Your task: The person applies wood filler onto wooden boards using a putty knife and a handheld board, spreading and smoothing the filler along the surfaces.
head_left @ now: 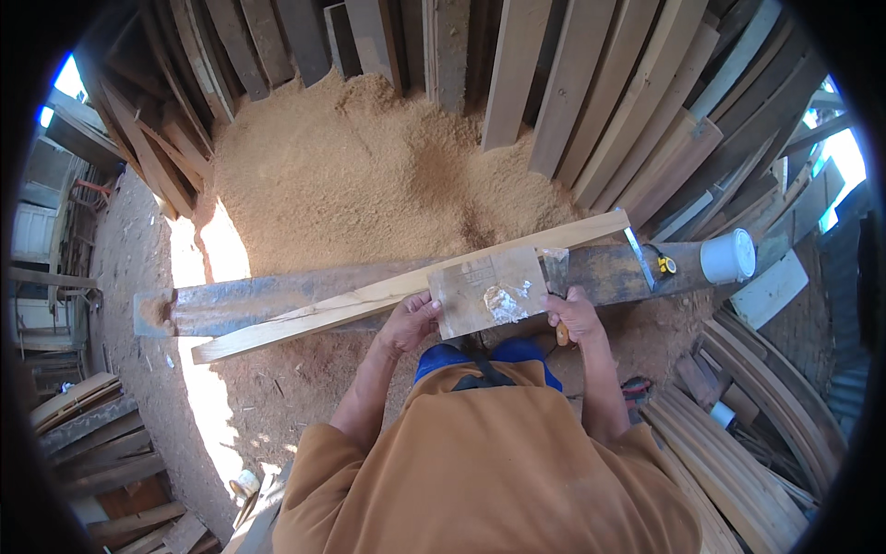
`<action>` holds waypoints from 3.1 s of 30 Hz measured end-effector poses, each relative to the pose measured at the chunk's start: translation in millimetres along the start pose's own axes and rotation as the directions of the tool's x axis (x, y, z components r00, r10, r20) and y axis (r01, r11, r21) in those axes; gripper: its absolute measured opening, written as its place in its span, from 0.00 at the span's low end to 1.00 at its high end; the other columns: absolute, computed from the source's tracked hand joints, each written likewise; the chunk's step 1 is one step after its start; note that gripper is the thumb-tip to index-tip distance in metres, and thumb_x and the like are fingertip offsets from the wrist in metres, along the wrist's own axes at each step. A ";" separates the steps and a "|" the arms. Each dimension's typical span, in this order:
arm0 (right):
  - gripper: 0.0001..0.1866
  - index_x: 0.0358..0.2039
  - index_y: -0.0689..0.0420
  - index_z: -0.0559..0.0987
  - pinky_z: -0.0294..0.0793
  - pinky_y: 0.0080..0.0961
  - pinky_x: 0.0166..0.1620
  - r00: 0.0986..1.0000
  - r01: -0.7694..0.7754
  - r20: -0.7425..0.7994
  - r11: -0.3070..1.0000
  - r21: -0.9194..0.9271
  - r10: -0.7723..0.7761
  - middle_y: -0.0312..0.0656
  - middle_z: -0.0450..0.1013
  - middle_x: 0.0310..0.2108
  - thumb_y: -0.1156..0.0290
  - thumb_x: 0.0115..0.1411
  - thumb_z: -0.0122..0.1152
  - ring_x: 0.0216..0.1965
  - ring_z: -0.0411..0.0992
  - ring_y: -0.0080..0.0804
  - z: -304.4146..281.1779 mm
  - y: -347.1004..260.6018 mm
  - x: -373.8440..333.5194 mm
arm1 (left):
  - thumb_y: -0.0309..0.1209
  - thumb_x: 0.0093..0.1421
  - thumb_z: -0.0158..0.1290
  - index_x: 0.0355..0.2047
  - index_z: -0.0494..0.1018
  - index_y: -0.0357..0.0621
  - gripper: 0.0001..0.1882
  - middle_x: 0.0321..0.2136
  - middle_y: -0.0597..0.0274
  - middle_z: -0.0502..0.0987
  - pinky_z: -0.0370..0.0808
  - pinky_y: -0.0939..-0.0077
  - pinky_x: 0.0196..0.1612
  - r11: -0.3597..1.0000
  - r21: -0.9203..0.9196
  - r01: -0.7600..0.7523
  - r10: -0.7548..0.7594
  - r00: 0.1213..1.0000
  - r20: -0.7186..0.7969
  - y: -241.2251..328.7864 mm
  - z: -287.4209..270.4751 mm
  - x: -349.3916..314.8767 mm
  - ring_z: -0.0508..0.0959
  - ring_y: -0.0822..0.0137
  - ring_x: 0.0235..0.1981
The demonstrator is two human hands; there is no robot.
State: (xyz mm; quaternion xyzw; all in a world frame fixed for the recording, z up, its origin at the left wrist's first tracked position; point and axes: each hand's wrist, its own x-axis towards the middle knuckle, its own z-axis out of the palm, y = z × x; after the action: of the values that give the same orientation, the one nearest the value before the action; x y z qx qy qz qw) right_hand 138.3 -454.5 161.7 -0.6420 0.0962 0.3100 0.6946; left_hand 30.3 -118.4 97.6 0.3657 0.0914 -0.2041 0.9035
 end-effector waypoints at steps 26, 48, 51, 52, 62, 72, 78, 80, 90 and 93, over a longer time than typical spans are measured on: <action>0.29 0.64 0.58 0.71 0.76 0.26 0.34 0.990 0.121 0.013 0.823 -0.554 -0.137 0.43 0.77 0.25 0.68 0.63 0.59 0.23 0.75 0.23 101.1 68.0 -14.9 | 0.29 0.67 0.55 0.56 0.70 0.44 0.17 0.51 0.60 0.79 0.78 0.56 0.57 0.662 -0.034 -0.749 0.498 0.473 -0.727 80.3 -167.7 -124.2 0.79 0.60 0.52; 0.28 0.63 0.58 0.71 0.73 0.49 0.53 0.977 0.116 0.007 0.502 -0.857 -0.213 0.63 0.76 0.47 0.67 0.62 0.60 0.49 0.74 0.62 297.9 92.0 -9.6 | 0.29 0.62 0.59 0.63 0.64 0.43 0.30 0.58 0.59 0.74 0.71 0.57 0.66 0.738 -0.242 -0.630 0.455 0.729 -0.512 89.7 -225.8 -147.0 0.75 0.58 0.59; 0.27 0.63 0.58 0.71 0.73 0.49 0.52 0.987 0.068 -0.012 0.477 -0.876 -0.161 0.62 0.76 0.46 0.66 0.63 0.60 0.47 0.75 0.62 312.8 95.6 -9.7 | 0.30 0.62 0.60 0.65 0.62 0.44 0.32 0.59 0.59 0.73 0.70 0.57 0.66 0.742 -0.232 -0.629 0.468 0.734 -0.492 89.6 -223.3 -148.0 0.74 0.58 0.61; 0.27 0.63 0.57 0.71 0.74 0.50 0.51 0.992 0.032 -0.030 0.461 -0.887 -0.126 0.62 0.77 0.45 0.66 0.63 0.59 0.47 0.75 0.61 318.0 96.1 -9.2 | 0.30 0.62 0.60 0.65 0.62 0.44 0.32 0.60 0.59 0.73 0.70 0.57 0.66 0.737 -0.233 -0.635 0.476 0.732 -0.488 89.5 -223.1 -148.2 0.73 0.59 0.61; 0.26 0.63 0.58 0.70 0.75 0.55 0.46 0.999 -0.050 -0.041 0.292 -0.955 0.036 0.62 0.78 0.35 0.63 0.66 0.51 0.41 0.78 0.60 341.4 94.7 -2.3 | 0.27 0.64 0.57 0.66 0.61 0.46 0.30 0.60 0.61 0.72 0.70 0.57 0.66 0.712 -0.314 -0.628 0.444 0.750 -0.491 82.6 -226.5 -152.9 0.73 0.59 0.61; 0.28 0.62 0.59 0.69 0.72 0.50 0.54 0.998 0.043 0.055 0.360 -0.932 0.024 0.60 0.78 0.44 0.67 0.61 0.59 0.49 0.75 0.60 312.0 61.4 -21.1 | 0.26 0.65 0.55 0.65 0.62 0.44 0.28 0.58 0.58 0.74 0.71 0.57 0.65 0.720 -0.289 -0.630 0.438 0.737 -0.515 87.2 -232.7 -147.8 0.74 0.58 0.59; 0.33 0.63 0.51 0.60 0.71 0.54 0.51 0.997 0.027 -0.024 0.634 -0.773 -0.071 0.61 0.77 0.42 0.72 0.58 0.62 0.47 0.74 0.63 300.8 72.2 -14.0 | 0.29 0.64 0.57 0.64 0.64 0.44 0.29 0.60 0.58 0.73 0.68 0.56 0.67 0.749 -0.248 -0.614 0.451 0.748 -0.486 89.8 -231.8 -143.0 0.73 0.58 0.61; 0.30 0.61 0.50 0.60 0.72 0.57 0.47 0.994 0.015 -0.029 0.400 -0.916 -0.105 0.62 0.77 0.37 0.73 0.59 0.59 0.43 0.76 0.64 308.8 75.4 -15.2 | 0.29 0.64 0.57 0.65 0.64 0.44 0.29 0.60 0.58 0.73 0.68 0.56 0.67 0.750 -0.260 -0.608 0.448 0.756 -0.477 89.7 -232.2 -141.7 0.73 0.58 0.61; 0.32 0.63 0.53 0.59 0.72 0.58 0.43 0.985 0.045 -0.019 0.357 -0.933 -0.172 0.62 0.77 0.34 0.78 0.57 0.54 0.39 0.76 0.65 333.3 53.0 -28.7 | 0.28 0.64 0.57 0.64 0.63 0.42 0.29 0.60 0.58 0.73 0.68 0.56 0.67 0.749 -0.274 -0.604 0.445 0.764 -0.467 91.4 -231.5 -143.5 0.73 0.58 0.61; 0.33 0.63 0.53 0.60 0.72 0.58 0.43 0.978 0.046 -0.025 0.329 -0.943 -0.208 0.63 0.77 0.37 0.78 0.55 0.55 0.39 0.76 0.64 326.9 61.5 -15.6 | 0.28 0.63 0.57 0.64 0.63 0.42 0.29 0.60 0.58 0.73 0.68 0.56 0.67 0.754 -0.277 -0.595 0.446 0.774 -0.448 93.4 -228.7 -143.2 0.73 0.58 0.61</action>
State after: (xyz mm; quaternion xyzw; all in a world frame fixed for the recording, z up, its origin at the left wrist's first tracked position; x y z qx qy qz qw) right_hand 5.5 -149.2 170.3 -0.9494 -0.1012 0.2073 0.2130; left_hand -61.5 145.2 37.1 0.2122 0.1853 0.1532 0.9472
